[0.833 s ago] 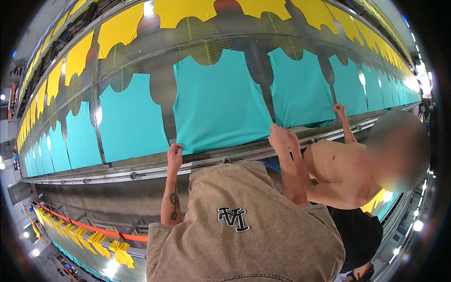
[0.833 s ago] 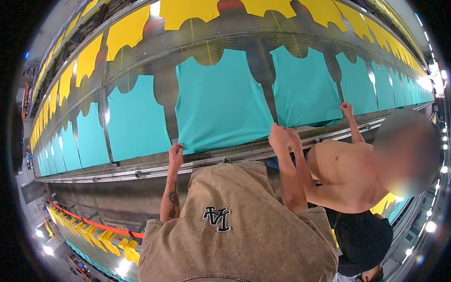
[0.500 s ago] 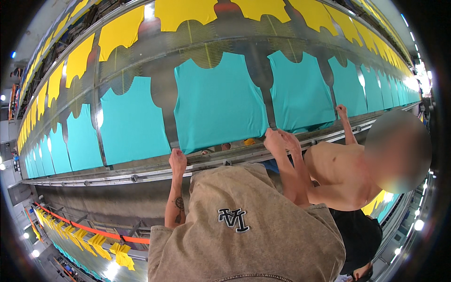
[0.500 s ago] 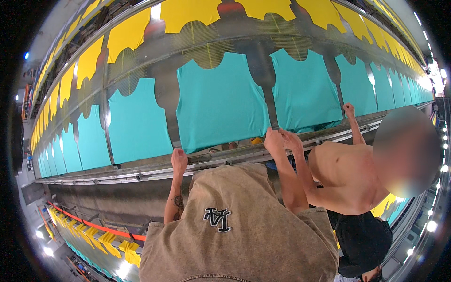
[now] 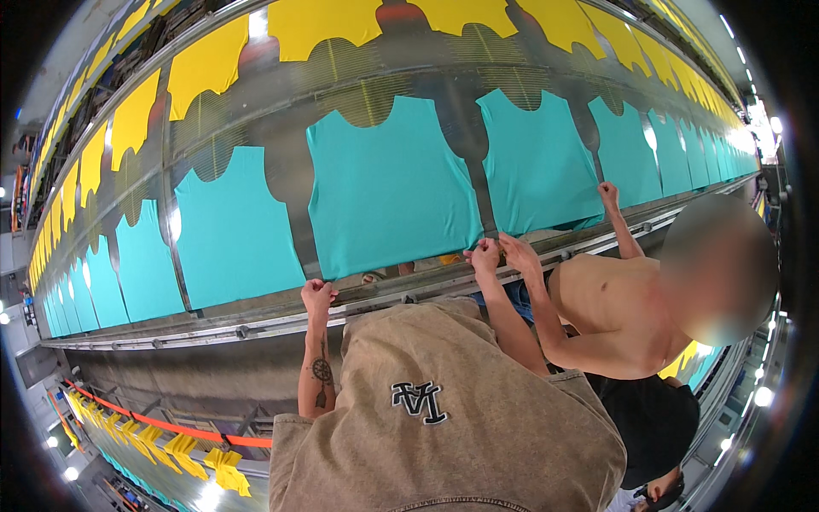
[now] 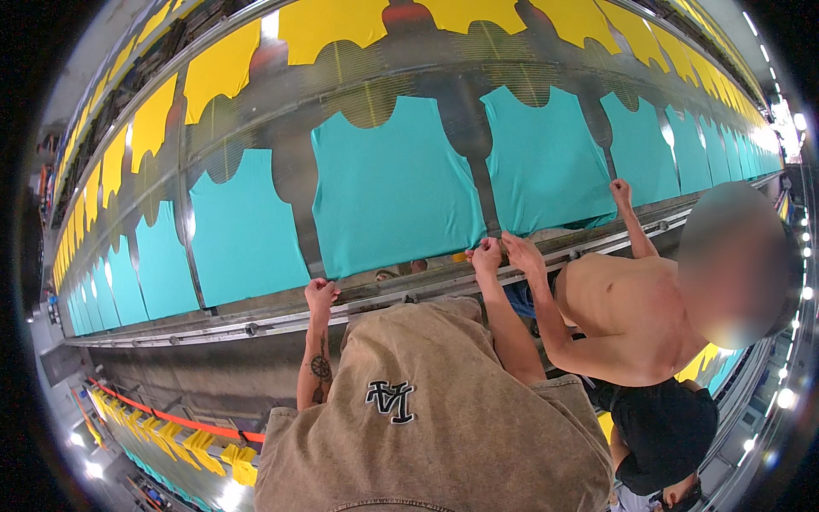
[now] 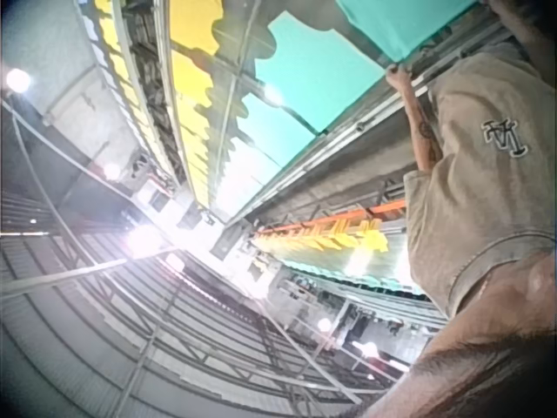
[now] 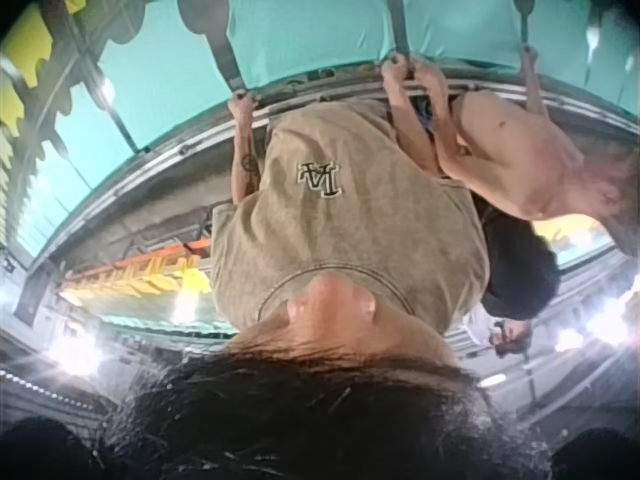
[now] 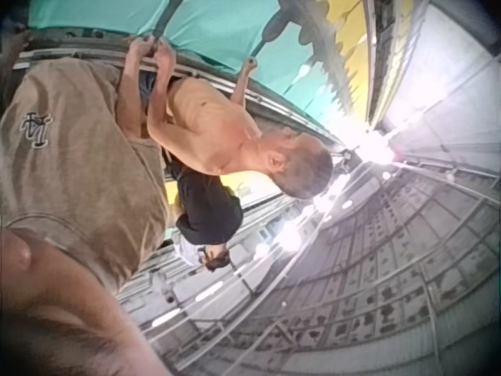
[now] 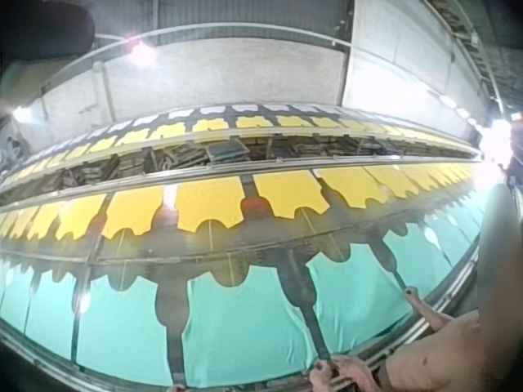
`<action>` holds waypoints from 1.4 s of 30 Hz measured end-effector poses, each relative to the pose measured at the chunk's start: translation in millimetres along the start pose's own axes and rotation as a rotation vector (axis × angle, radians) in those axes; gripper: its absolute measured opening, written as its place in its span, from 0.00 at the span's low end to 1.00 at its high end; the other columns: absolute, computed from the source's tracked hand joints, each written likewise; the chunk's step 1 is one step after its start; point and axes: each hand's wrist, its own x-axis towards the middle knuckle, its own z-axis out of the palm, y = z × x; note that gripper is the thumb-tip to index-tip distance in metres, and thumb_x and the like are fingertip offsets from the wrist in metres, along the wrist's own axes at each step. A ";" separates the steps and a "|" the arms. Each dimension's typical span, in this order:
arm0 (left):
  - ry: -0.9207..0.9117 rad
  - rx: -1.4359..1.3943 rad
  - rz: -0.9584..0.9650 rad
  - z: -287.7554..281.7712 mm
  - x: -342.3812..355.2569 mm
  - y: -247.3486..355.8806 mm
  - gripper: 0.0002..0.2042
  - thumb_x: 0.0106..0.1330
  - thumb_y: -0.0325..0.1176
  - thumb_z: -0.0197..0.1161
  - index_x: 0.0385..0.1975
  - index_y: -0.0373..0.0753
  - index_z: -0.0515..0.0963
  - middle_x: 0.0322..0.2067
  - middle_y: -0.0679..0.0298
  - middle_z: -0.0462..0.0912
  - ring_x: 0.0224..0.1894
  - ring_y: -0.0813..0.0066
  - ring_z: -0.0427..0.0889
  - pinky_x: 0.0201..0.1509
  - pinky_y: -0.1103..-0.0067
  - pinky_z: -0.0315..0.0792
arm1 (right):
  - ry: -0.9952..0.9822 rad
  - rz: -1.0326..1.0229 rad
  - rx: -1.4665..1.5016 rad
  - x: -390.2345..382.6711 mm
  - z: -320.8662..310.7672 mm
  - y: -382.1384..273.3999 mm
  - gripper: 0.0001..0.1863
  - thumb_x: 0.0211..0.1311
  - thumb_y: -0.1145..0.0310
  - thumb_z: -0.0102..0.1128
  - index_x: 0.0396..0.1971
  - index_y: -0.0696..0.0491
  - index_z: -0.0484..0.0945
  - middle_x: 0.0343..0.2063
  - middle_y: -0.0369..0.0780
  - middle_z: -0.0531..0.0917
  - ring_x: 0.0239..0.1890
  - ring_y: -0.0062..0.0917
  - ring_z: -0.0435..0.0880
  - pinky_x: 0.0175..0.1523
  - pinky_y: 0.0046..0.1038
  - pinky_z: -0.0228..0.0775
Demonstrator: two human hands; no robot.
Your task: The person places teal and yellow tank tops onto a moving conveyor belt in a factory setting. They unfold each garment and smooth it flat on the belt surface as it moves along the line.
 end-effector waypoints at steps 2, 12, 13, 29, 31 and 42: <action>-0.001 0.111 0.017 0.2 1.0 -2.4 0.04 0.61 0.21 0.62 0.30 0.33 0.72 0.24 0.62 0.78 0.21 0.75 0.83 0.20 0.81 0.72 | 0.011 -0.080 -0.197 2.3 -2.0 2.9 0.05 0.66 0.81 0.47 0.37 0.55 0.69 0.30 0.39 0.76 0.26 0.26 0.88 0.23 0.27 0.76; 0.198 0.572 0.379 -2.8 -11.1 -3.8 0.05 0.58 0.26 0.59 0.32 0.33 0.75 0.27 0.50 0.80 0.33 0.49 0.80 0.41 0.62 0.73 | 0.097 -0.687 -0.855 -15.3 -26.2 13.1 0.08 0.56 0.82 0.55 0.36 0.59 0.72 0.33 0.53 0.80 0.38 0.53 0.81 0.42 0.50 0.74; 0.190 0.576 0.355 -2.8 -11.3 -2.6 0.05 0.58 0.26 0.59 0.32 0.33 0.75 0.28 0.50 0.80 0.34 0.49 0.81 0.41 0.62 0.74 | 0.096 -0.732 -0.883 -17.5 -28.5 10.7 0.08 0.56 0.82 0.55 0.36 0.59 0.73 0.34 0.54 0.80 0.39 0.54 0.81 0.43 0.50 0.74; 0.244 0.659 0.433 -8.0 -22.9 11.0 0.05 0.59 0.27 0.60 0.33 0.34 0.75 0.29 0.51 0.81 0.36 0.47 0.81 0.42 0.60 0.73 | -0.121 -0.538 -1.142 -38.0 -31.0 -25.3 0.10 0.62 0.75 0.57 0.41 0.63 0.79 0.35 0.54 0.83 0.41 0.50 0.82 0.44 0.47 0.76; 0.285 0.670 0.489 -4.4 -14.3 22.5 0.05 0.60 0.27 0.60 0.33 0.34 0.75 0.30 0.51 0.81 0.36 0.48 0.81 0.42 0.60 0.73 | -0.139 -0.640 -1.108 -44.5 -30.4 -44.2 0.08 0.62 0.73 0.59 0.39 0.60 0.80 0.34 0.51 0.85 0.40 0.50 0.83 0.44 0.48 0.76; 0.151 0.791 0.701 51.6 109.0 138.4 0.16 0.63 0.34 0.68 0.47 0.33 0.80 0.40 0.53 0.81 0.45 0.54 0.79 0.52 0.63 0.72 | -0.075 -0.712 -0.893 105.3 53.7 -180.7 0.04 0.57 0.70 0.65 0.30 0.54 0.84 0.32 0.46 0.87 0.38 0.45 0.85 0.42 0.44 0.77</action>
